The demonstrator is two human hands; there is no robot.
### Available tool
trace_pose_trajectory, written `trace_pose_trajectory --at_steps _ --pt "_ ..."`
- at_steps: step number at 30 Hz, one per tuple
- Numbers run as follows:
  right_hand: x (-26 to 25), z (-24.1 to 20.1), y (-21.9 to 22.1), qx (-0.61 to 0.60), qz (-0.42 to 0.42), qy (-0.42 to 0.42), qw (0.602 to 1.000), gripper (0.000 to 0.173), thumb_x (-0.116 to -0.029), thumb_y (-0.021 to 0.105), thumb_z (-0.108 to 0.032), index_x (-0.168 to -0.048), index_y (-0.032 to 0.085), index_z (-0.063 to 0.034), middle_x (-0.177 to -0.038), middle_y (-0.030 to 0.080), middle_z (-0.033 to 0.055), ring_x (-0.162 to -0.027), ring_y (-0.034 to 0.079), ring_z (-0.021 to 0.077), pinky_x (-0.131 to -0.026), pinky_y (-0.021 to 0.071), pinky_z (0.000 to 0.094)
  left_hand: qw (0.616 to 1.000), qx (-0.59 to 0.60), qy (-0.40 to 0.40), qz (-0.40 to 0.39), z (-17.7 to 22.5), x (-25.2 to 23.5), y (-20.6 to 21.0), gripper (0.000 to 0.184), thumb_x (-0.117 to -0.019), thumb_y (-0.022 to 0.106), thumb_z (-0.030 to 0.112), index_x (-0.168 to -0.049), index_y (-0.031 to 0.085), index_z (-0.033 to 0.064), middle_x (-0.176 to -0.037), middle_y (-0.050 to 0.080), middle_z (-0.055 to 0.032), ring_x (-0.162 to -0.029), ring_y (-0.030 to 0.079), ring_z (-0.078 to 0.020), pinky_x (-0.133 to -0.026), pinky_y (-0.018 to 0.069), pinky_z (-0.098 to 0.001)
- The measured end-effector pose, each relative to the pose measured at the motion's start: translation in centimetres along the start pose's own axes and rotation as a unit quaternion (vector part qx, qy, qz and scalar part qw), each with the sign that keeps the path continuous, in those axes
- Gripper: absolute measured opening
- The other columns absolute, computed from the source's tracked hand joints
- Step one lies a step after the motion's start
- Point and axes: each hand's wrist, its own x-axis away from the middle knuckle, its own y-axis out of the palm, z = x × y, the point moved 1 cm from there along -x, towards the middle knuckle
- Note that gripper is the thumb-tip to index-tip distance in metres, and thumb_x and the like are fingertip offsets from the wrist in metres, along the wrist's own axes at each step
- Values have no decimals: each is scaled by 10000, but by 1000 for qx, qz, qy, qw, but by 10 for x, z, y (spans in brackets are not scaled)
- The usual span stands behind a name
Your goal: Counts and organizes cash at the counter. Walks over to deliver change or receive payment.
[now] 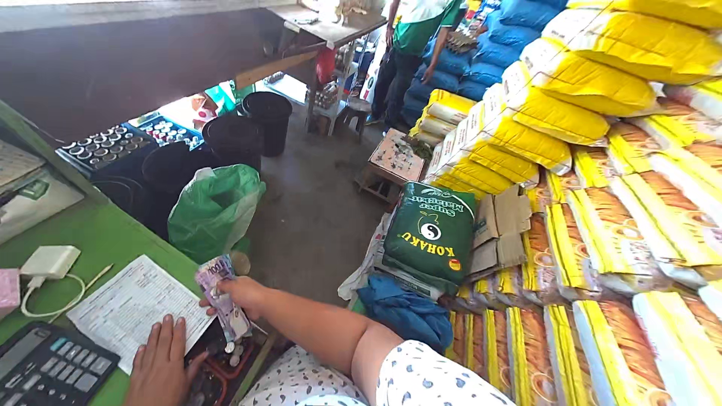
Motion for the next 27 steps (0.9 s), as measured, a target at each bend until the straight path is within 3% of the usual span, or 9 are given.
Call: trace_pose_trajectory --at_steps 12,16,20,27 --pt "-13 -19 -1 -53 -29 54 997 374 -1129 333 -291 -1368 463 -36 -1041 705 141 -859 723 197 -762 601 332 998 -6 -30 -52 3 -4 -7 871 -854 808 321 -1525 411 -68 -1572 373 -345 -1455 371 -531 -1162 311 -670" --pt "-28 -29 5 -108 -97 29 989 397 -1132 291 -312 -1384 454 -52 -1078 710 162 -923 732 232 -801 607 356 999 -6 -26 -47 4 -2 -9 844 -862 793 306 -1526 419 -57 -1569 384 -337 -1451 388 -519 -1162 325 -653" --pt "-46 -28 17 -162 -128 24 978 375 -1130 289 -296 -1349 474 -54 -1053 708 156 -896 731 232 -791 611 350 999 -13 -24 -33 3 -1 -8 843 -846 807 287 -1515 434 -64 -1555 406 -335 -1436 410 -520 -1150 343 -652" --pt "-56 -16 12 -136 -153 29 978 393 -1134 261 -341 -1304 486 -67 -968 707 121 -845 727 208 -767 612 337 999 -41 -27 -1 4 1 -1 874 -763 876 266 -1483 493 -49 -1538 458 -296 -1417 463 -475 -1139 388 -613"
